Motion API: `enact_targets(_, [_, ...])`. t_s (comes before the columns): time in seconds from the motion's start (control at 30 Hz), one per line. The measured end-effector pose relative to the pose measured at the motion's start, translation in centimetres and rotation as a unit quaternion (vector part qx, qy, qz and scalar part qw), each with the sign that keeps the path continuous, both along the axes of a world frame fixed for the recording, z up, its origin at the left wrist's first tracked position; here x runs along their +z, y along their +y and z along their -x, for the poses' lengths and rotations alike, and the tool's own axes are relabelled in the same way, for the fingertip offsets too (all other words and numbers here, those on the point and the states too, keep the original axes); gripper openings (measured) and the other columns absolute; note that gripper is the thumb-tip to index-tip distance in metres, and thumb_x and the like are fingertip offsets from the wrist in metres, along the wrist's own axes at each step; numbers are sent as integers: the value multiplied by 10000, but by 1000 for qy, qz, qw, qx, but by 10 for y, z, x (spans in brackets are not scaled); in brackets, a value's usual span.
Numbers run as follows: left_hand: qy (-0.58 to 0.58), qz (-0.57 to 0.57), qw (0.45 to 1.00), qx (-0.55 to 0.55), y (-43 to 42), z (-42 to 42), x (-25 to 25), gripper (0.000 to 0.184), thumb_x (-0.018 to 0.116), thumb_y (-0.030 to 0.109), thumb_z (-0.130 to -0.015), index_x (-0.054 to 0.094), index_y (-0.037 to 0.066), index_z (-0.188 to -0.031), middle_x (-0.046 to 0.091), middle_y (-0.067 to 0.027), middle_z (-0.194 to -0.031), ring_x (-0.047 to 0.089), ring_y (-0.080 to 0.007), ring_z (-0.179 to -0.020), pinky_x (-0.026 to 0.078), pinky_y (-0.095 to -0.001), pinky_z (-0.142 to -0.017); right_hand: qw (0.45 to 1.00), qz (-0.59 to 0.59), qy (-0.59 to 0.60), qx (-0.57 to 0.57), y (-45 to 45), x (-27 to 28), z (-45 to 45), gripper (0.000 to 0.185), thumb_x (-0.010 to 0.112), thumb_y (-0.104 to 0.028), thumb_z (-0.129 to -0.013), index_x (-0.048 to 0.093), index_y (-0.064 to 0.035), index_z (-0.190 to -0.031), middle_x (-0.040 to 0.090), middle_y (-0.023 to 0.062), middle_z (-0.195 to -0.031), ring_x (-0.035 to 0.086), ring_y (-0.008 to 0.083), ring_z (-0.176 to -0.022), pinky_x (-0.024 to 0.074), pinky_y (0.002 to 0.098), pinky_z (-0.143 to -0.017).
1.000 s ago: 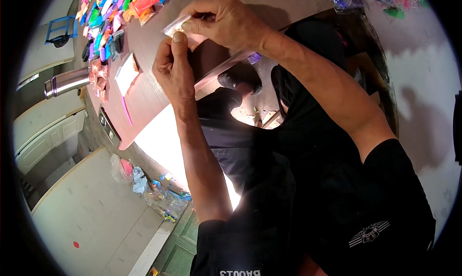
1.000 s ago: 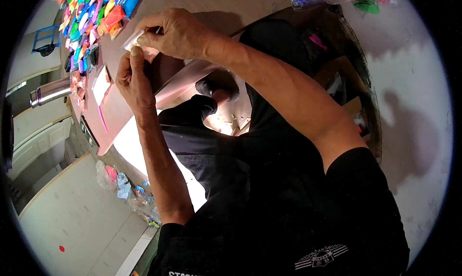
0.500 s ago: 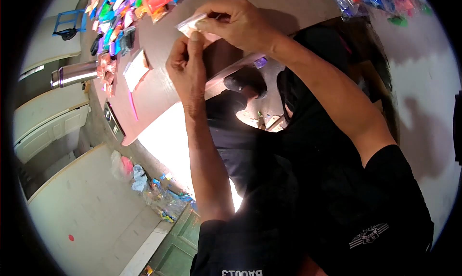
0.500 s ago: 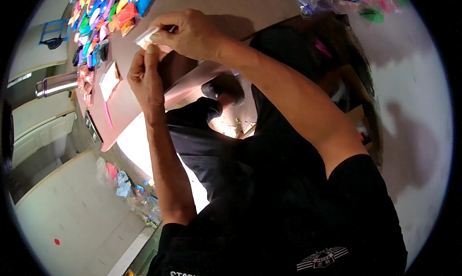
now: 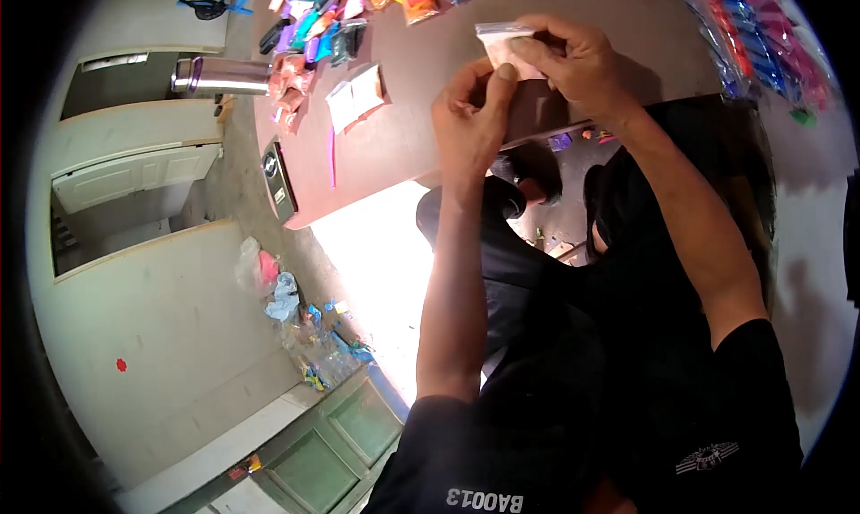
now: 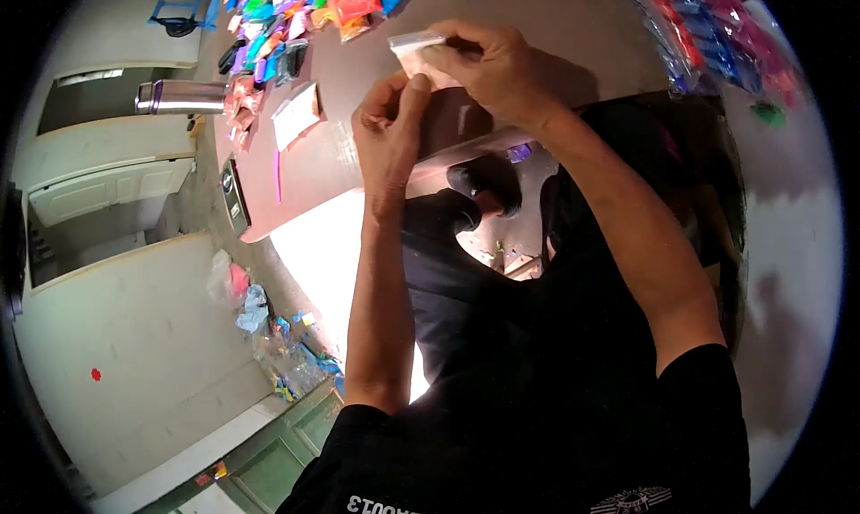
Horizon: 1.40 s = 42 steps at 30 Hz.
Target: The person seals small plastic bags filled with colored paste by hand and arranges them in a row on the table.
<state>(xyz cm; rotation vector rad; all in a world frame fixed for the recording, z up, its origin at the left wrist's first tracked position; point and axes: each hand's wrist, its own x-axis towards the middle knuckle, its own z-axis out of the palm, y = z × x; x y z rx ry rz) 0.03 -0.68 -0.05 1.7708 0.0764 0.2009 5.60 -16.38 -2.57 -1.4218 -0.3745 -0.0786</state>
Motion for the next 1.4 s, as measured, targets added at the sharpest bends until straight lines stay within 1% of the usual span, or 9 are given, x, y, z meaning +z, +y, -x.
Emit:
enact_targets(0.17, [-16,44,999,-21,9,-4,-12,235,715,193,-984,722,-36,-1031,720,-33,-837,620,-68,-770,501,-233,-694,999,34,-31,30,1,3,1,275,690,-123,-994,675,-12,-1246,672,-25,-924,569,11,-776,470,186,-640])
enact_targets(0.23, [-37,65,997,-22,11,-6,-16,222,713,188,-988,717,-32,-1011,720,-36,-826,619,-70,-758,498,-231,-684,997,53,-38,43,1,-1,-2,281,703,-127,-979,679,-21,-1238,728,20,-991,652,59,-850,534,217,-757])
enact_targets(0.37, [-30,45,998,-10,12,-7,-20,250,734,202,-970,719,-38,-1039,725,-48,-849,626,-75,-774,503,-231,-700,992,100,-79,24,0,-5,-3,296,704,-125,-979,674,-24,-1256,727,32,-1007,660,72,-876,539,224,-764])
enact_targets(0.57, [-23,61,998,-5,-1,-3,-6,301,789,210,-916,724,-28,-1088,727,-46,-868,639,-85,-783,518,-243,-718,999,23,27,27,-1,2,2,295,703,-119,-977,677,-19,-1254,719,39,-1028,657,89,-917,541,234,-775])
enact_targets(0.83, [-25,25,999,12,7,-7,-15,290,775,189,-928,713,-58,-1068,745,-81,-913,666,-108,-811,538,-248,-743,998,50,20,32,2,2,2,333,696,-120,-976,658,-49,-1299,683,-6,-965,578,33,-748,470,201,-602])
enact_targets(1.07, [-66,49,997,9,7,-3,-11,320,725,257,-956,724,-32,-1093,745,-85,-885,665,-121,-795,542,-286,-722,996,66,44,48,-5,-12,-9,332,666,-161,-1002,657,-89,-1326,662,-28,-941,515,26,-666,423,181,-584])
enact_targets(1.13, [-70,40,996,24,6,-8,-19,303,728,249,-938,729,-26,-1067,752,-111,-879,691,-150,-790,548,-308,-720,994,68,87,27,-5,-9,-7,326,664,-157,-1004,663,-101,-1324,646,-41,-911,497,30,-651,402,184,-573])
enact_targets(1.23, [-110,-8,992,66,7,-9,-21,199,727,211,-875,742,29,-951,715,-189,-824,713,-344,-732,549,-404,-666,991,101,84,37,-4,-6,-8,341,658,-190,-1010,647,-96,-1338,629,-46,-922,509,32,-690,400,200,-585])
enact_targets(1.4, [-114,-6,992,61,11,-9,-20,219,725,204,-890,733,12,-993,722,-173,-823,706,-255,-720,528,-349,-660,988,113,90,61,-15,-4,-12,328,659,-203,-1010,641,-83,-1315,662,-21,-1001,550,41,-775,435,214,-636])
